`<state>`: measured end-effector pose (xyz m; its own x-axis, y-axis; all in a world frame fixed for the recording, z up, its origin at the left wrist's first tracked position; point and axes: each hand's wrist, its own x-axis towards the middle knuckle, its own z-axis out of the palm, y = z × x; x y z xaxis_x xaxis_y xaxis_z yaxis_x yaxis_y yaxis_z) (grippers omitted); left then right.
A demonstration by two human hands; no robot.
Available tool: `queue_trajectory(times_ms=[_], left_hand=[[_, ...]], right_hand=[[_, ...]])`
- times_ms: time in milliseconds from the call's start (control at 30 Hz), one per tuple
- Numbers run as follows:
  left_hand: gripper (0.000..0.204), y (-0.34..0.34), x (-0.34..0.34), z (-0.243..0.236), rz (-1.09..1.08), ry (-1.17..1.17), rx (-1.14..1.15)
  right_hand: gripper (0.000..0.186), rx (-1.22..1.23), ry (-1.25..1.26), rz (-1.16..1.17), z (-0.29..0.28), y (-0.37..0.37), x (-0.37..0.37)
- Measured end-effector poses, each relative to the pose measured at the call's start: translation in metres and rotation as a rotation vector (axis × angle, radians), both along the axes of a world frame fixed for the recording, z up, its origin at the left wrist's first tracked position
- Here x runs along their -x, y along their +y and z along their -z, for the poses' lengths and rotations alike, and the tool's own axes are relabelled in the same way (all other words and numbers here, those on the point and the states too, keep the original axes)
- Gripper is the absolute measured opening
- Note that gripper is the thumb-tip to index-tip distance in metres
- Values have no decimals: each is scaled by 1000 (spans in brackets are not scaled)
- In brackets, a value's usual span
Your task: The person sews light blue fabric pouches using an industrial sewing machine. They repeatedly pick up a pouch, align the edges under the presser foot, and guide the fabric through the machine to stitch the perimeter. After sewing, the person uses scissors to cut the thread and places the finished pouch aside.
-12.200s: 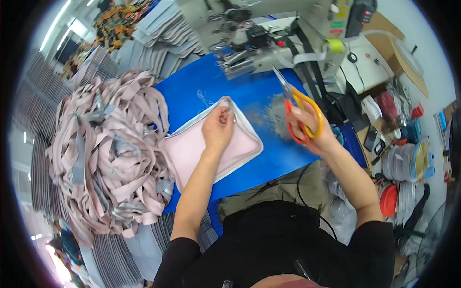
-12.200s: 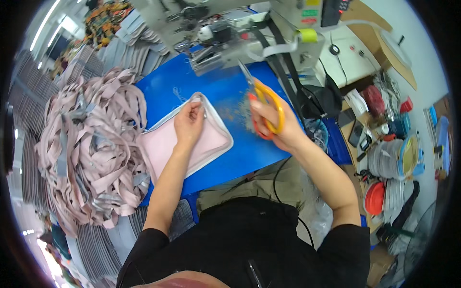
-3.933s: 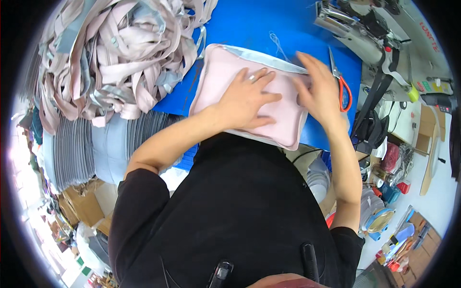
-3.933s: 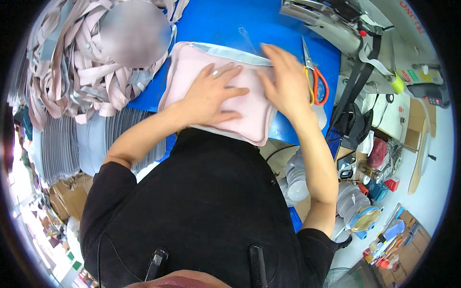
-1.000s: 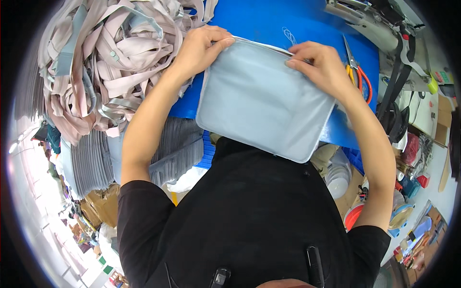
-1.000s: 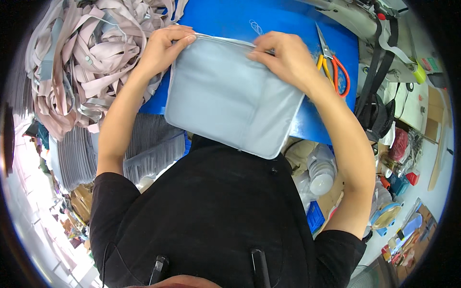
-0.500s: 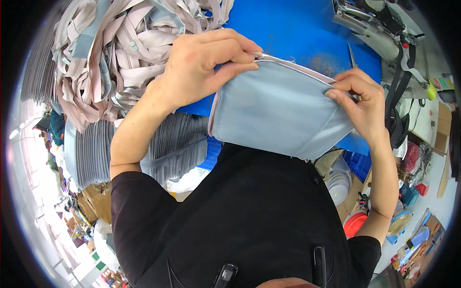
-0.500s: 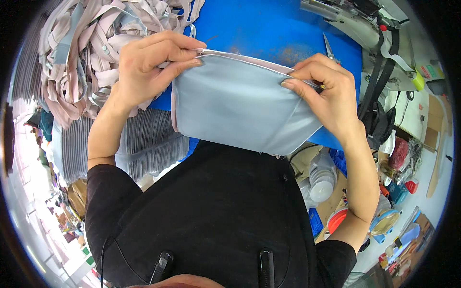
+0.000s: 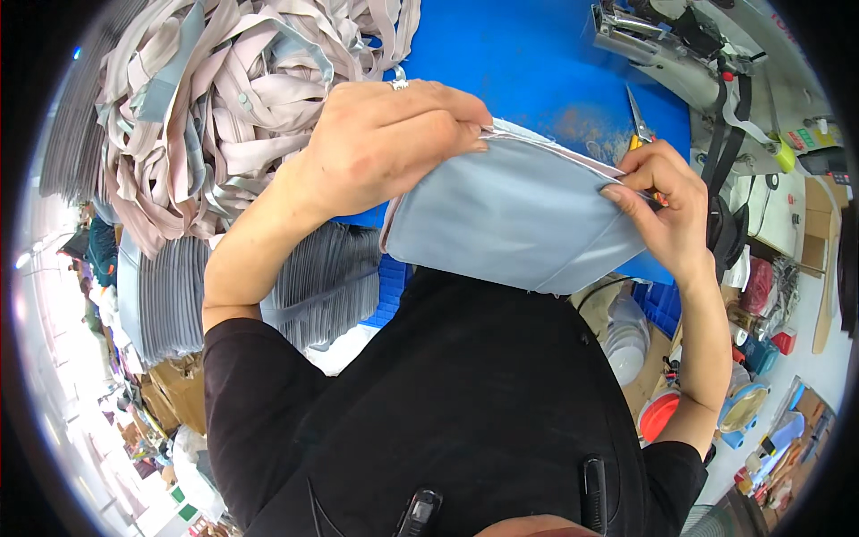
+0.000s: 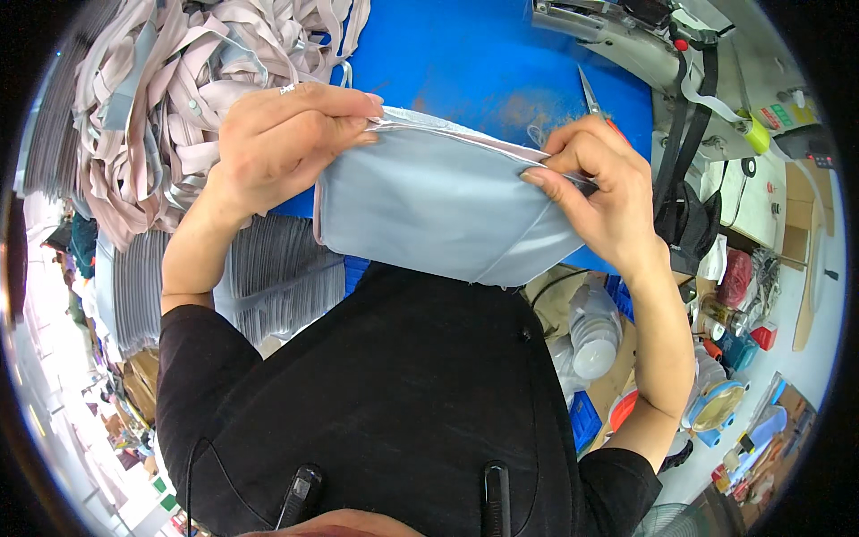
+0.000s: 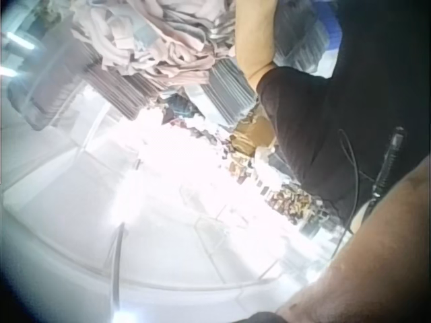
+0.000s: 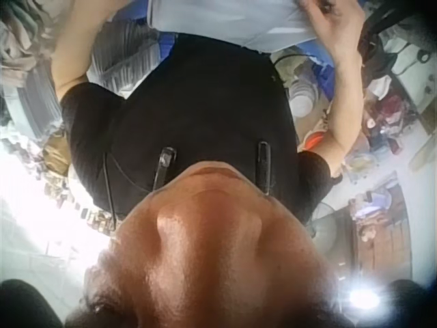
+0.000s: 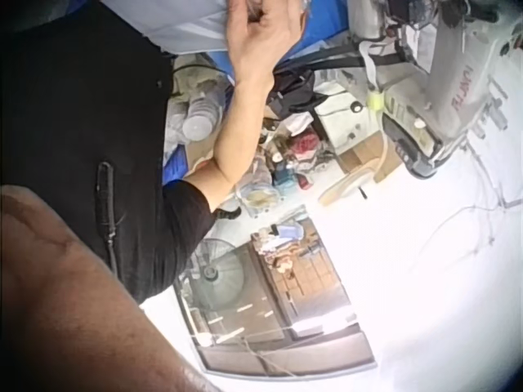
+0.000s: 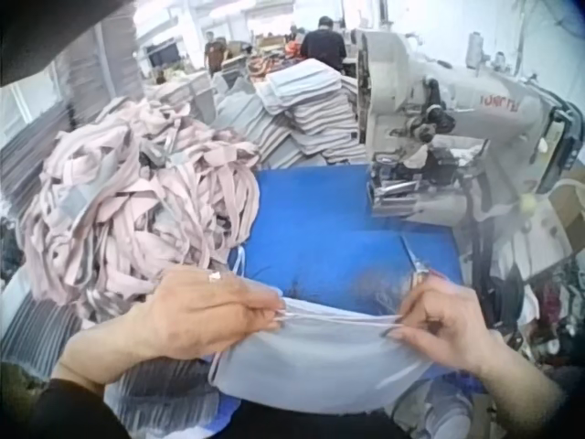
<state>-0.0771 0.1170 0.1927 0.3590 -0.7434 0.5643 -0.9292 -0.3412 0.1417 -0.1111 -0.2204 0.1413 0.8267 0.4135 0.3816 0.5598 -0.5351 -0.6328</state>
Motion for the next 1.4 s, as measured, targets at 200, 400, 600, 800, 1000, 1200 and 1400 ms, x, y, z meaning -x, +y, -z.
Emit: queue_trajectory(times_ms=[200,400,600,800,1000,1200,1400], left_hand=[[11,-17,-6,-3,-99,237,66],[10,-37,-36,-14,-204,430,174],[16,-61,-112,-27,-132,649,44],[14,-99,-191,0,-108,1059,66],[31,-126,-256,31,24,1097,64],[31,-138,-297,38,57,1133,55],[27,-153,-310,37,83,1104,31]], right_hand=[[34,-78,153,6,2,-10,-2],[23,-231,399,79,-13,-9,-10],[15,-451,459,60,5,-7,-23],[12,-999,807,106,40,11,-45],[15,-1262,931,203,47,18,-81],[19,-1375,925,234,43,24,-100],[23,-1444,871,240,45,26,-119]])
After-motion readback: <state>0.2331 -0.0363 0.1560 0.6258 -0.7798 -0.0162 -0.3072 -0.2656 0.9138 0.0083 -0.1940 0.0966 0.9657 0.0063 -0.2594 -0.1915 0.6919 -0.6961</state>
